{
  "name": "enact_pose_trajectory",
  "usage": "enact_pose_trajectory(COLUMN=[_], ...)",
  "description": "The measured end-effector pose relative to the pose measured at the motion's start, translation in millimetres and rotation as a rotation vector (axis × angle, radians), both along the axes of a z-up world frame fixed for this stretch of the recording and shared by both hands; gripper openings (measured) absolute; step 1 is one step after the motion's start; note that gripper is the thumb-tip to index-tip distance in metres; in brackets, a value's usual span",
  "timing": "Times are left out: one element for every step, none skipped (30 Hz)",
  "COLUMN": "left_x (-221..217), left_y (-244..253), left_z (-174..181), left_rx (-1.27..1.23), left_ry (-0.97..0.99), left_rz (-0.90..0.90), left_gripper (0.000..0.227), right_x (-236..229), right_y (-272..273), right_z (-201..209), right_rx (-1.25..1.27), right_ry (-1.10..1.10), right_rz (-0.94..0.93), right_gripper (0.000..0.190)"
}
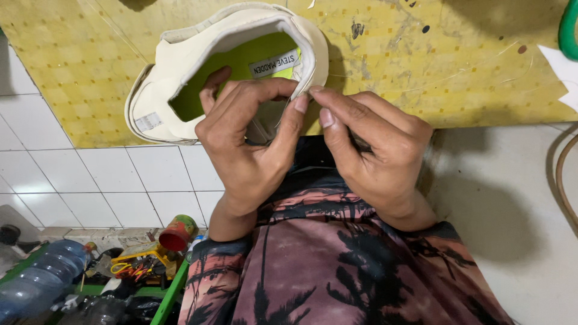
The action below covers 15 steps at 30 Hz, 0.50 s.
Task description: The person sews the upper part of a white shoe using a needle and thread. They repeatedly insert the needle into the shoe material and pull the thread through to secure the seam.
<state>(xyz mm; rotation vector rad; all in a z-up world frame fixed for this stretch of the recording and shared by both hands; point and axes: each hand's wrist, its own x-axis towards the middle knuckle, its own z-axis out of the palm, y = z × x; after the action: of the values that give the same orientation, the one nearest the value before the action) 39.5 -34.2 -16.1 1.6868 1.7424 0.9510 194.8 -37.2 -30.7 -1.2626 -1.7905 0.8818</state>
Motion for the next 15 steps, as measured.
enact_pose_trajectory(left_x=[-0.1, 0.0, 0.1, 0.1, 0.1, 0.0, 0.0, 0.3, 0.6, 1.0, 1.1, 1.2, 1.2, 1.1, 1.1], left_y=[-0.3, -0.6, -0.6, -0.5, -0.7, -0.8, -0.8, -1.0, -1.2, -1.5, -1.5, -1.5, -1.4, -1.7, -2.0], left_z=[-0.3, -0.5, -0.8, -1.2, -1.4, -1.5, -1.8, -2.5, -3.1, -3.8, -4.1, -4.3, -4.6, -5.1, -5.6], left_rx=[0.001, 0.0, 0.01, 0.019, 0.018, 0.023, 0.028, 0.028, 0.037, 0.045, 0.045, 0.054, 0.063, 0.063, 0.063], left_ry=[0.001, 0.001, 0.008, 0.014, 0.013, 0.018, 0.022, 0.021, 0.02, 0.019, 0.018, 0.018, 0.018, 0.017, 0.025], left_rz=[0.002, 0.002, 0.003, 0.003, 0.004, -0.001, -0.006, -0.006, 0.0, 0.006, 0.006, 0.003, -0.001, 0.0, 0.003], left_gripper=[0.006, 0.006, 0.005, 0.005, 0.005, 0.005, 0.005, 0.005, 0.005, 0.006, 0.006, 0.006, 0.006, 0.006, 0.006], right_x=[-0.3, 0.0, 0.3, 0.6, 0.7, 0.7, 0.7, 0.6, 0.7, 0.7, 0.7, 0.7, 0.7, 0.9, 1.3], right_y=[0.2, 0.1, 0.3, 0.5, 0.6, 0.7, 1.0, 1.4, 1.7, 2.1, 2.4, 2.6, 2.9, 3.2, 3.4], right_z=[1.2, 1.5, 1.7, 1.9, 3.1, 4.4, 5.7, 6.3, 6.9, 7.4, 8.4, 9.4, 10.5, 10.8, 11.1], right_rx=[-0.006, -0.007, -0.007, -0.007, -0.008, -0.01, -0.013, -0.012, -0.008, -0.003, -0.003, -0.002, 0.0, 0.0, 0.0], right_ry=[-0.003, -0.003, -0.004, -0.005, -0.005, -0.024, -0.043, -0.043, -0.044, -0.045, -0.046, -0.052, -0.059, -0.06, -0.073], right_rz=[0.0, 0.0, 0.006, 0.012, 0.012, 0.011, 0.01, 0.011, 0.013, 0.015, 0.016, 0.018, 0.02, 0.02, 0.026], right_gripper=[0.018, 0.018, 0.018, 0.018, 0.018, 0.018, 0.018, 0.018, 0.017, 0.017, 0.017, 0.017, 0.017, 0.017, 0.017])
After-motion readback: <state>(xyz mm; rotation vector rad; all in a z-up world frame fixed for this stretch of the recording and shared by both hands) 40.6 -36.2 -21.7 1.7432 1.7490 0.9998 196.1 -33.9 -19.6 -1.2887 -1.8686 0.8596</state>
